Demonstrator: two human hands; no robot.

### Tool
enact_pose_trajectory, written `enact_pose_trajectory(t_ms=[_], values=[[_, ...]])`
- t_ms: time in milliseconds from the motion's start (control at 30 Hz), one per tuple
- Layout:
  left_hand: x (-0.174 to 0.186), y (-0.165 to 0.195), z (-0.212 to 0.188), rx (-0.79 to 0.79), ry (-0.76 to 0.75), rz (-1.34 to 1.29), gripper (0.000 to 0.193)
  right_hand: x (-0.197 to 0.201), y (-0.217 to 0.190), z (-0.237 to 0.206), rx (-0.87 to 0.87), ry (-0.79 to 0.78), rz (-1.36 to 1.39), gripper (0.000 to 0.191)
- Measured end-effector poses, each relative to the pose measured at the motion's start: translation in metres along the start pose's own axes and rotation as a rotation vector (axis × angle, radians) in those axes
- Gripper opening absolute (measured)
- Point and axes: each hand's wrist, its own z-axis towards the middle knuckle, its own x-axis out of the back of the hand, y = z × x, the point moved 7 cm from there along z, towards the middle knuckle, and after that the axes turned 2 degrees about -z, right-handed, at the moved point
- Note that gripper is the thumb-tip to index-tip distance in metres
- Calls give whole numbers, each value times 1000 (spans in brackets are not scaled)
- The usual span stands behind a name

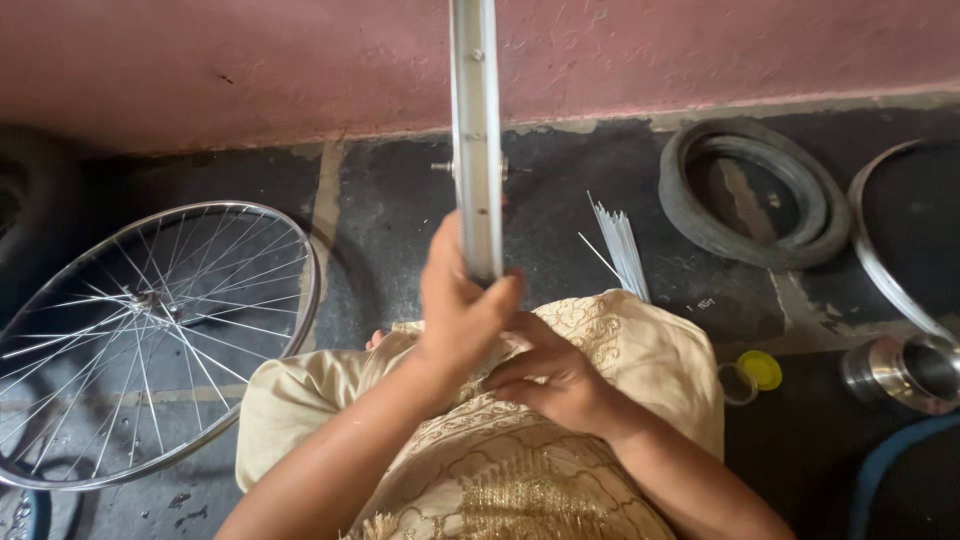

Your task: The person laces a bicycle wheel by inserting spokes through the rim and hub, then securing them with nipples. The person repeats this process for multiple spokes around the wheel.

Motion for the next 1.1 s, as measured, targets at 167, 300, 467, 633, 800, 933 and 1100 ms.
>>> enact_pose_trajectory(t_ms=[167,300,467,633,800,933,1100], values=[[-5,14,-10,-134,-20,40,57,-7,-2,-4,-74,73,-42,12],[5,0,-6,15,-434,-405,43,12,6,-23,-73,198,69,10],[0,-49,5,263,-430,-263,27,7,6,-37,-36,195,91,10],[-2,-44,22,-154,-409,-341,11,6,0,-34,-31,201,2,11],[-14,-58,30,1,-508,-510,15,11,2,-37,2,215,-25,11],[-26,-61,22,181,-545,-745,16,9,12,-46,-2,205,109,10],[-34,-54,7,196,-559,-750,16,15,8,-63,-12,152,155,13]])
